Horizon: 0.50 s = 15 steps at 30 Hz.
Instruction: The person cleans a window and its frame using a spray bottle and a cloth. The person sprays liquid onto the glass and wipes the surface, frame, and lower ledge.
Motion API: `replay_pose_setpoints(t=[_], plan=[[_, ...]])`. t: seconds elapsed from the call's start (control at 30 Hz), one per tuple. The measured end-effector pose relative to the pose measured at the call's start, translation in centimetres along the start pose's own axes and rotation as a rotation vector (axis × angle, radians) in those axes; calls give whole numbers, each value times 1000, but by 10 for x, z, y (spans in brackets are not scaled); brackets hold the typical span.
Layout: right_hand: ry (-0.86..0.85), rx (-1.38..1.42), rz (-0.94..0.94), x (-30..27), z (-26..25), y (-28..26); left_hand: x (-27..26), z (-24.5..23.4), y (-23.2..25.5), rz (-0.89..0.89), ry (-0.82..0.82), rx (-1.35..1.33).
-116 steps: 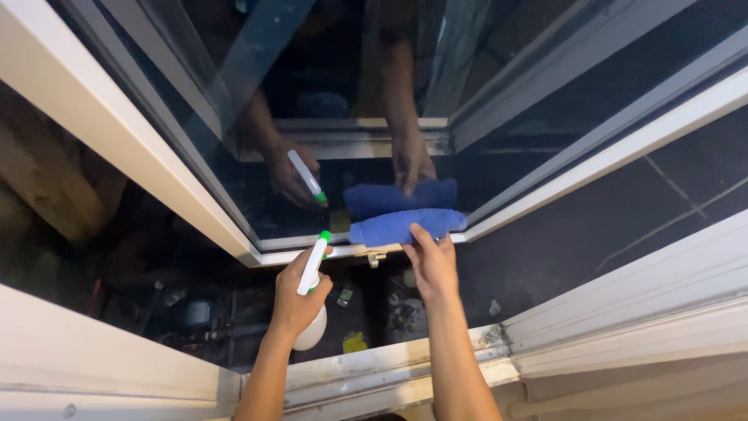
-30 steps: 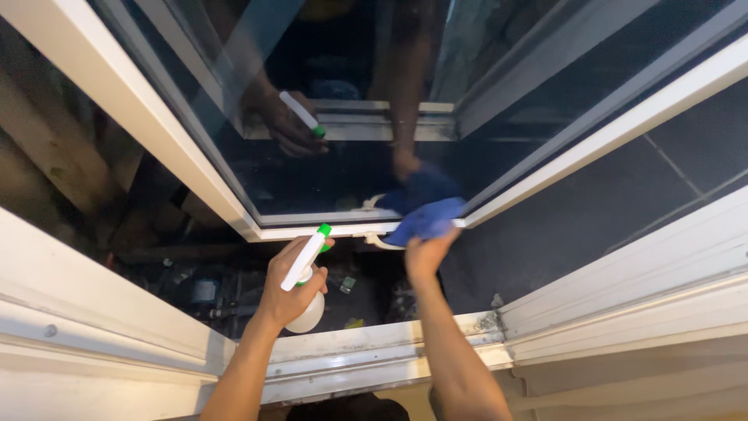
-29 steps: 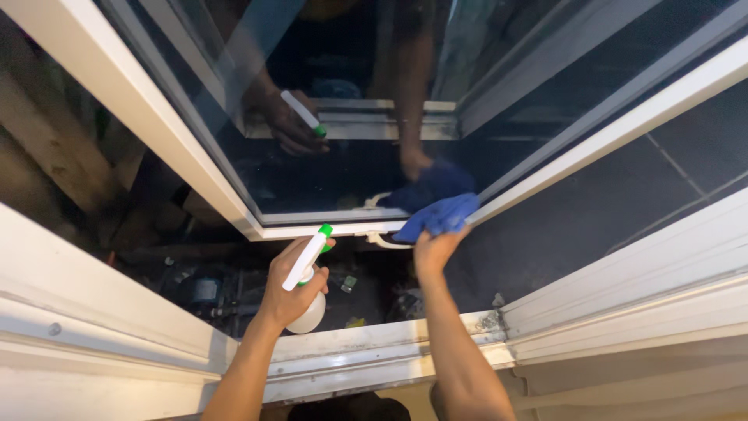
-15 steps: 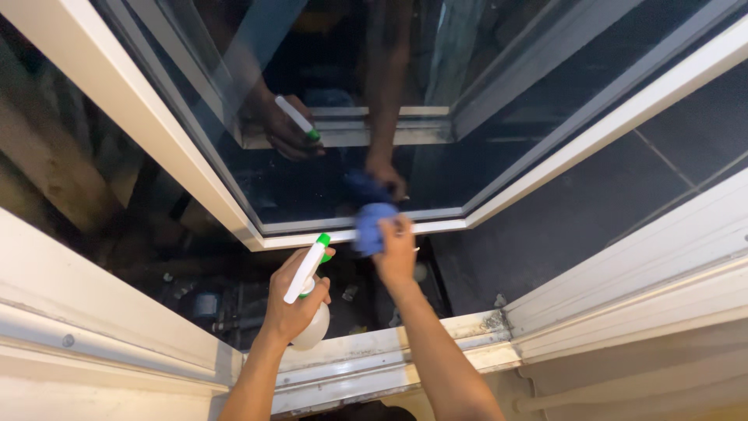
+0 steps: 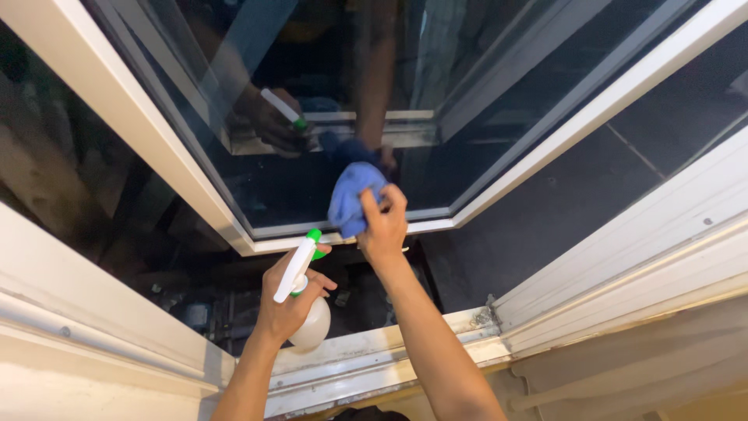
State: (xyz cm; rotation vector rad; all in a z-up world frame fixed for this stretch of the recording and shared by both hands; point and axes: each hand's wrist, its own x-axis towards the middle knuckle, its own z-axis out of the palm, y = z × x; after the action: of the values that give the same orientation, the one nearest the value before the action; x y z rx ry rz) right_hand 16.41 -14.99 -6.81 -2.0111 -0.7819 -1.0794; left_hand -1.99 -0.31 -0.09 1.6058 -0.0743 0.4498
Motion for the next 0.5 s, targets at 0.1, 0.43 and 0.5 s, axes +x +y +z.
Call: replay_pose_setpoints(t=[0.1, 0.43, 0.5], plan=[[-148, -54, 201, -37, -12, 31, 0, 0, 3, -19, -7, -17], [620, 286, 396, 92, -69, 38, -3, -2, 25, -68, 62, 89], [725, 961, 530, 118, -52, -3, -7, -5, 28, -72, 79, 76]])
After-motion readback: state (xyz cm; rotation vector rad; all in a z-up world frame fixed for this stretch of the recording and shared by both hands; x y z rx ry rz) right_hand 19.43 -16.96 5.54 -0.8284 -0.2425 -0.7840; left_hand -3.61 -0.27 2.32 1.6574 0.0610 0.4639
